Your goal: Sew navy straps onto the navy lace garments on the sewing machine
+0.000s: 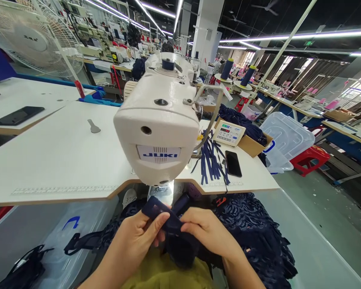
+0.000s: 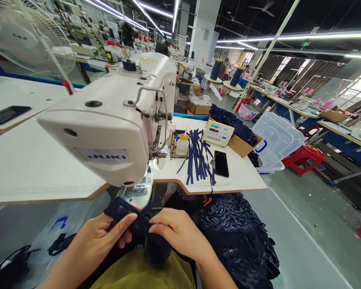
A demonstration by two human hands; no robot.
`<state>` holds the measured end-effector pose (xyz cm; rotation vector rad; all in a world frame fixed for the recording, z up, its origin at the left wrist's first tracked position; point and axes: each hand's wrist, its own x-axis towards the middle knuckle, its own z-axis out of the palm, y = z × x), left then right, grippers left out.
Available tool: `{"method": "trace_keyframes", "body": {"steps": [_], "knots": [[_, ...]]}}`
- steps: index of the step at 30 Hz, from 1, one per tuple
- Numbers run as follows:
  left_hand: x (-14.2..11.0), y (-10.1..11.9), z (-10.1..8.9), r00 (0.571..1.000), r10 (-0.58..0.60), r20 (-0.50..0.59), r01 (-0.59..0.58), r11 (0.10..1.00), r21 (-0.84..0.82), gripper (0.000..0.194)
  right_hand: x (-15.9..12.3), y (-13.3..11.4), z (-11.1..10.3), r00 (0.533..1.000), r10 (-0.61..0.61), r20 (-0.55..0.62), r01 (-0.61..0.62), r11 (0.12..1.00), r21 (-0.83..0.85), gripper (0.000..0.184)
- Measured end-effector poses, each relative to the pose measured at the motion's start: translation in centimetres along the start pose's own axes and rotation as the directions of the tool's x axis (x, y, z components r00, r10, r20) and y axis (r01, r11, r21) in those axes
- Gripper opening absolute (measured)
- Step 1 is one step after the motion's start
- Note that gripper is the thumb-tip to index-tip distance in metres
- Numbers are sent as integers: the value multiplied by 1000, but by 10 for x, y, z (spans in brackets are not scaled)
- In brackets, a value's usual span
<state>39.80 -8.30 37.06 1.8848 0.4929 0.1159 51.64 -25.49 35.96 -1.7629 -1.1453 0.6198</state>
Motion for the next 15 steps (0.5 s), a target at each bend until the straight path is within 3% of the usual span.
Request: {"method": "trace_keyframes", "body": {"steps": [2, 5, 9, 11, 13, 14, 15], "knots": [[2, -3, 1, 998, -50, 30, 52, 997, -62, 44, 5, 0, 2, 997, 64, -50, -61, 996, 72, 16], [5, -8, 2, 999, -54, -3, 54, 996, -66, 44, 13, 0, 11, 989, 146, -37, -136, 972, 193, 22], [8, -12, 1, 997, -75, -4, 75, 996, -41, 46, 27, 6, 23, 976, 170, -136, -121, 944, 308, 23], [7, -15, 0, 994, -82, -68, 85, 996, 36, 48, 33, 10, 26, 964, 179, -198, -109, 941, 321, 19], [5, -21, -2, 971, 12, -239, 38, 978, 205, 52, 39, 12, 27, 951, 178, -252, -109, 958, 265, 15], [5, -24, -3, 928, 146, -344, -23, 942, 336, 53, 42, 13, 27, 946, 179, -270, -117, 966, 229, 16], [4, -27, -5, 850, 332, -410, -98, 863, 495, 53, 45, 13, 27, 941, 182, -286, -128, 972, 197, 18]]}}
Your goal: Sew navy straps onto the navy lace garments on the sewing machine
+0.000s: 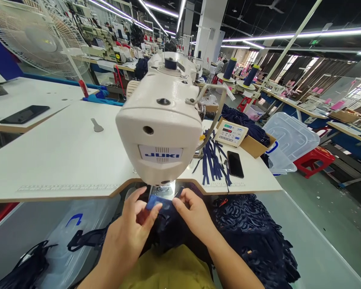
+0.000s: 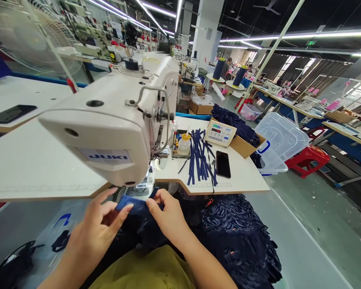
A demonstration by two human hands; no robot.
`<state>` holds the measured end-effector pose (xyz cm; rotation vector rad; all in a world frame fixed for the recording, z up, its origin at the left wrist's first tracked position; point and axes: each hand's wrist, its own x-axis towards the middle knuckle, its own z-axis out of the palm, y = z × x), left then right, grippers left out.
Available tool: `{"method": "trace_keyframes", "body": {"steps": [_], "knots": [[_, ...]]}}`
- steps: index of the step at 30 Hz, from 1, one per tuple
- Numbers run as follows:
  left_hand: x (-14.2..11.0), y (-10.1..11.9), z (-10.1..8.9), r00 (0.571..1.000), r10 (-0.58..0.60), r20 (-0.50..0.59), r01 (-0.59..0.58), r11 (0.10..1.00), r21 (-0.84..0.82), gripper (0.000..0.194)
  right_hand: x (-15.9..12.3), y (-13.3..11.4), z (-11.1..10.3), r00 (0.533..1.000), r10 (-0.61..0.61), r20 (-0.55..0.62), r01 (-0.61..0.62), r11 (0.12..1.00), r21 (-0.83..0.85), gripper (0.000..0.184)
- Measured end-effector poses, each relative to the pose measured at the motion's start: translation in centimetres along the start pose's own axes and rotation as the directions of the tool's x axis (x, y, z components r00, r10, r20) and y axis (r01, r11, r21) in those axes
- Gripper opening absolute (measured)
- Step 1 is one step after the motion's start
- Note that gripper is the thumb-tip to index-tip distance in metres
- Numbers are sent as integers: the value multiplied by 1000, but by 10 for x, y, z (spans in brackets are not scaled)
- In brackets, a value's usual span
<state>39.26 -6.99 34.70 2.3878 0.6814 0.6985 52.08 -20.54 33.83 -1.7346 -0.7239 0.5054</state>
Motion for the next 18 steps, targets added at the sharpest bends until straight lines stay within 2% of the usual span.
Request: {"method": "trace_keyframes", "body": {"steps": [1, 2, 3, 4, 5, 6, 7, 11, 14, 18], "knots": [[0, -3, 0, 974, 192, -120, -175, 975, 134, 51, 3, 0, 0, 1000, 4, -6, -4, 1000, -25, 18], [0, -6, 0, 903, 398, -159, -351, 899, 262, 47, 6, -1, 0, 1000, 5, 1, -5, 999, -39, 18], [1, -9, 1, 812, 573, -114, -506, 787, 353, 44, 8, -1, 0, 1000, 3, 17, -3, 999, -41, 17], [3, -12, 1, 720, 694, -34, -628, 671, 394, 40, 11, -1, -1, 1000, -2, 31, 3, 999, -35, 16], [5, -15, 2, 651, 758, 52, -710, 582, 397, 38, 13, 0, -2, 999, -9, 35, 10, 1000, -26, 15], [7, -18, 4, 612, 782, 118, -754, 533, 384, 36, 15, 2, -3, 999, -21, 29, 22, 1000, -19, 15], [9, -20, 5, 599, 786, 154, -772, 515, 373, 35, 16, 3, -5, 999, -37, 20, 37, 999, -20, 15], [9, -28, 12, 659, 739, 137, -726, 579, 372, 35, 14, 9, -11, 986, -154, 57, 158, 985, -71, 17], [3, -28, 19, 717, 696, 40, -665, 665, 341, 37, 13, 10, -12, 967, -239, 85, 248, 961, -120, 28], [-5, -21, 27, 795, 603, -65, -555, 766, 324, 39, 21, 8, -10, 936, -344, 79, 353, 909, -220, 26]]}}
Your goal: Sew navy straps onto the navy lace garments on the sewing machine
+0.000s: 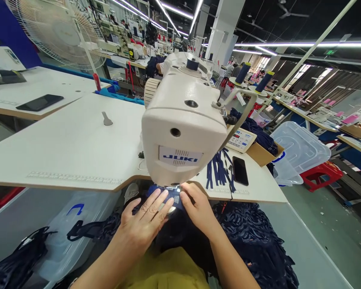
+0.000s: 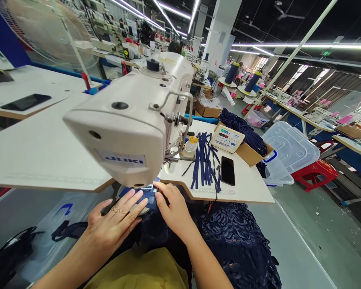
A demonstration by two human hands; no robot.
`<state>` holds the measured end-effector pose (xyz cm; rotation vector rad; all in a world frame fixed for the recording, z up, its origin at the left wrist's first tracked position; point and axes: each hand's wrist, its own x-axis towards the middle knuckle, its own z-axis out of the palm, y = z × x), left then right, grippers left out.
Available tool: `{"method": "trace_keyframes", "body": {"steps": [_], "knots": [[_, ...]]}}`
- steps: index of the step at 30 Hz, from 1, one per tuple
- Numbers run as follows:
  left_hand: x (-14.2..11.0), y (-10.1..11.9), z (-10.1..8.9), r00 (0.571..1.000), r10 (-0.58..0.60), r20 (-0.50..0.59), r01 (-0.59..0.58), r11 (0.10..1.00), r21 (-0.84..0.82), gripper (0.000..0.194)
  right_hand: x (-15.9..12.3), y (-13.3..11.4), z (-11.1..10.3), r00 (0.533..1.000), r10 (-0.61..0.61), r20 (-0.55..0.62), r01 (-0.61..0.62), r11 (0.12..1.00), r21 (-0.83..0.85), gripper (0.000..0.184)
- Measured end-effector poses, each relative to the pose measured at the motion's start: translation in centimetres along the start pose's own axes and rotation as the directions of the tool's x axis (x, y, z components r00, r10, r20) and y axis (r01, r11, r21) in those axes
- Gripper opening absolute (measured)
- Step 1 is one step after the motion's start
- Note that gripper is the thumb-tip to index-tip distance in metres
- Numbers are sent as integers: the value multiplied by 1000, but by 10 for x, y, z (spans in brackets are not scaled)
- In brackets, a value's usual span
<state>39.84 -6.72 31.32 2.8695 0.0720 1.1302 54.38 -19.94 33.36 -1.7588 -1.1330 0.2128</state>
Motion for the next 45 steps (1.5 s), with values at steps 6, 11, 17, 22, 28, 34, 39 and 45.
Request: {"method": "trace_keyframes", "body": {"steps": [6, 11, 17, 22, 28, 34, 39, 45], "knots": [[0, 7, 3, 995, -92, -32, 94, 994, 55, 44, 16, 0, 4, 1000, -22, -10, 21, 995, -99, 22], [1, 7, 2, 995, -97, -33, 100, 991, 89, 40, 19, 1, 5, 1000, -10, -7, 9, 996, -87, 21], [4, 9, -1, 997, -65, -35, 68, 994, 83, 37, 20, 4, 6, 1000, 12, -11, -13, 998, -60, 20], [3, 11, 3, 992, -120, -46, 122, 991, 51, 36, 20, 3, 6, 1000, 16, 0, -15, 999, -50, 20], [3, 11, 3, 991, -122, -51, 125, 991, 49, 34, 21, 1, 7, 999, 30, -13, -31, 998, -63, 21], [-1, 11, 6, 992, -111, -57, 115, 991, 74, 35, 20, 1, 8, 1000, 22, -12, -23, 998, -60, 22], [4, 13, 1, 983, -162, -90, 169, 983, 75, 33, 19, 2, 10, 999, 25, -28, -27, 997, -66, 22], [4, 14, -1, 976, -195, -95, 199, 979, 43, 34, 20, 3, 10, 1000, 24, -15, -24, 998, -54, 21]]}}
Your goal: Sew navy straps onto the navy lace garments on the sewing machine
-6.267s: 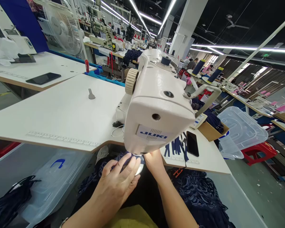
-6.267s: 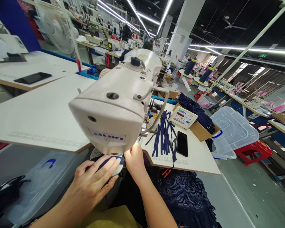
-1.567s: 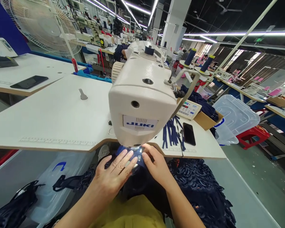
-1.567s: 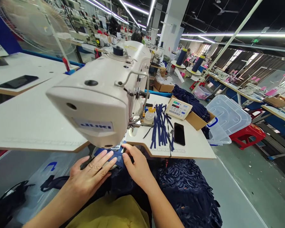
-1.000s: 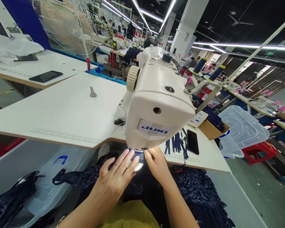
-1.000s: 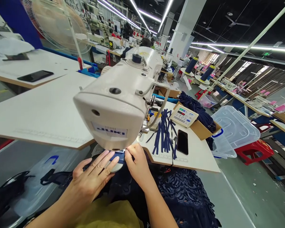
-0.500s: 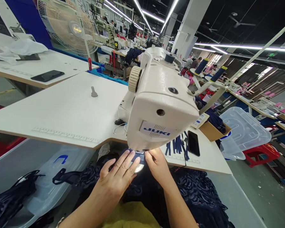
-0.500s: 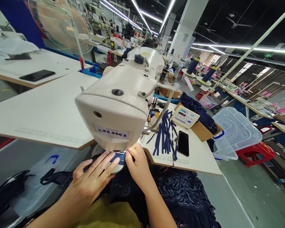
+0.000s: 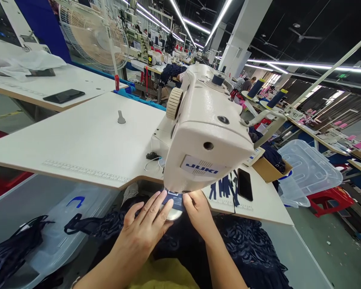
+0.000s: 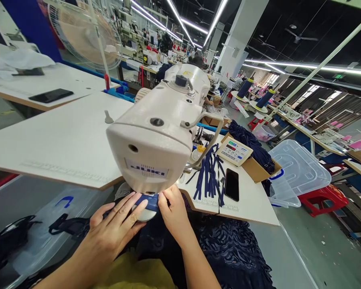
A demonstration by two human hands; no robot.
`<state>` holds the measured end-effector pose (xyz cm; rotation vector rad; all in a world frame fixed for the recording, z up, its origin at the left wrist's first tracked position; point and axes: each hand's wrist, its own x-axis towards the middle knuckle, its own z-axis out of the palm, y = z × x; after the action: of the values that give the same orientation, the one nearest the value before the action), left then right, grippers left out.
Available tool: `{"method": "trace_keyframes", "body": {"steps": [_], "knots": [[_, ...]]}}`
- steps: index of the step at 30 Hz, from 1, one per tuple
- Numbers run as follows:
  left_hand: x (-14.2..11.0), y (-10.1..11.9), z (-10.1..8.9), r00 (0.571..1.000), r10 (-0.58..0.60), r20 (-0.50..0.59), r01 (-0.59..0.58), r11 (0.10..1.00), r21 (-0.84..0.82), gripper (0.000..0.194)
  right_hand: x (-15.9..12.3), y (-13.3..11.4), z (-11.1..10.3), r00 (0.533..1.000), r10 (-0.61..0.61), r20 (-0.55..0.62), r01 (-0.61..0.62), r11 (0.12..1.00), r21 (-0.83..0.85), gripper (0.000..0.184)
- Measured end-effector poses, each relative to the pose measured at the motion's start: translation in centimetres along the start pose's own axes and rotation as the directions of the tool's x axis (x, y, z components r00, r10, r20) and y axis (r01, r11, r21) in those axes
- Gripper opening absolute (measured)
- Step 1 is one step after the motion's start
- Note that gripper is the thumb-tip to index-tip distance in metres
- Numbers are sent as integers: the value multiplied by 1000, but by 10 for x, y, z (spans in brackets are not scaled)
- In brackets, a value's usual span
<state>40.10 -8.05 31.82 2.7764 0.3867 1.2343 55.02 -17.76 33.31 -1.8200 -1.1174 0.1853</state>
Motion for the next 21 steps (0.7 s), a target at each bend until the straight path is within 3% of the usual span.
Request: {"method": "trace_keyframes", "body": {"steps": [5, 8, 10, 13, 16, 21], "knots": [[0, 0, 0, 1000, 6, -2, -6, 1000, -11, 31, -4, 4, 1, 1000, 12, -4, -12, 999, 37, 18], [1, 0, 0, 1000, 16, 9, -16, 1000, -12, 33, -10, 16, 4, 997, 73, -34, -67, 986, 154, 11], [2, 1, 0, 1000, 23, 18, -22, 1000, -14, 33, -15, 30, 6, 995, 99, -22, -93, 976, 195, 17], [2, 0, 1, 999, 34, 25, -34, 999, -13, 32, -23, 52, 8, 987, 45, 153, -59, 994, 89, 17], [3, 0, 1, 998, 44, 34, -44, 999, -10, 31, -32, 71, 7, 937, 6, 348, -18, 999, 31, 21], [4, -4, -3, 997, 73, 12, -73, 997, -5, 27, -47, 80, -12, 908, 201, 368, -262, 957, 123, 12]]}}
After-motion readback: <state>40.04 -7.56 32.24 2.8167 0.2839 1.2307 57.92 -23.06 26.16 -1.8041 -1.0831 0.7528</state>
